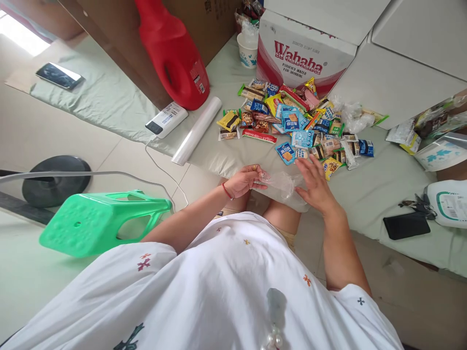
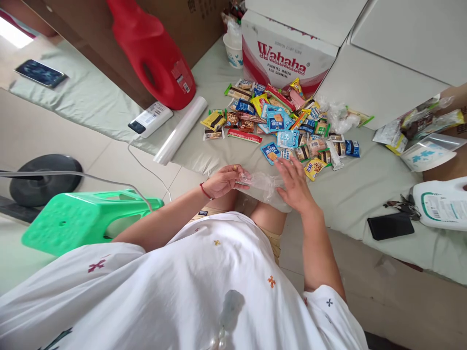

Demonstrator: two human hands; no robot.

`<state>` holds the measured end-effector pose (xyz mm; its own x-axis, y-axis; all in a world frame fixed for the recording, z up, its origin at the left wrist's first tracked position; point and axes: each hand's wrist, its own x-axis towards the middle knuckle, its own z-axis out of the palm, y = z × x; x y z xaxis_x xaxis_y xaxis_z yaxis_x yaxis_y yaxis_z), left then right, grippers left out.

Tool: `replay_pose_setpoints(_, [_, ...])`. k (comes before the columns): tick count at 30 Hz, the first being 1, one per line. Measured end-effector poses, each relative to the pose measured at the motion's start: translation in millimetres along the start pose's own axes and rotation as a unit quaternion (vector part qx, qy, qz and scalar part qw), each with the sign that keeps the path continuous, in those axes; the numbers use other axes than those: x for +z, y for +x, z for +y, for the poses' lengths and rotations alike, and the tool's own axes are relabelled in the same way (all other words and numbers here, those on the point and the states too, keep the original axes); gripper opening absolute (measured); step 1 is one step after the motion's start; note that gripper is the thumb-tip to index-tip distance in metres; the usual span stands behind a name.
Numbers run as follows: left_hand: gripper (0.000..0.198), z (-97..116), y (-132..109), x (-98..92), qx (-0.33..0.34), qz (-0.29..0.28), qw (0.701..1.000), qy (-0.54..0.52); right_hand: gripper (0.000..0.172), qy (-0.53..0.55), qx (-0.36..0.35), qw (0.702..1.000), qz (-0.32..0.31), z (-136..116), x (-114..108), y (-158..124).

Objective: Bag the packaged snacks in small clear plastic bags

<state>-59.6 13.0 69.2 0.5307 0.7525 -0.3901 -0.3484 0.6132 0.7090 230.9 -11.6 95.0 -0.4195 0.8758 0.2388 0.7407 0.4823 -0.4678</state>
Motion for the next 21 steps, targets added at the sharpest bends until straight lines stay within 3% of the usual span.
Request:
replay_pose_setpoints(2, [0.032, 2.7, 3.3, -7.0, 0.002, 0.005, 1.000, 0.002, 0.044, 0.047, -0.020, 0.998, -0.038, 4.1, 5.8, 15.1])
replay_pose_setpoints(4, [0.030, 7.7, 7.1, -17.0, 0.023, 0.063, 0.998, -0.005, 0.024, 0.105, 0.008, 0.994, -0.040, 7.8, 8.5, 19.8])
replay_pose_setpoints(8, [0.030, 11.8, 6.5, -29.6, 0.093, 0.239, 0.966, 0.026, 0.028, 0.215, 0.200, 0.955, 0.052, 4.2, 6.3, 8.6])
replay_pose_setpoints(10, [0.034, 5.1, -0.9, -22.5, 0.130, 0.306, 0.939, 0.084, 0.031, 0.245, 0.266, 0.928, 0.094, -4.8, 7.2, 2.0])
replay_pose_setpoints(12, [0.041, -5.9, -11.4, -6.0, 0.146, 0.335, 0.920, 0.142, 0.032, 0.236, 0.282, 0.922, 0.122, -18.2, 11.2, -0.9])
replay_pose_setpoints(16, [0.056, -21.8, -23.1, 32.4, 0.107, 0.193, 0.951, 0.215, 0.030, 0.144, 0.240, 0.953, 0.120, -52.2, 23.9, 4.2])
replay_pose_setpoints(19, [0.061, -19.2, -11.4, 46.4, 0.155, 0.177, 0.932, 0.275, 0.028, 0.113, 0.188, 0.972, 0.085, -72.5, 32.4, 9.7])
replay_pose_setpoints(21, [0.052, -14.3, 1.0, 47.2, 0.165, 0.168, 0.931, 0.278, 0.028, 0.137, 0.198, 0.967, 0.087, -77.0, 36.9, 10.6])
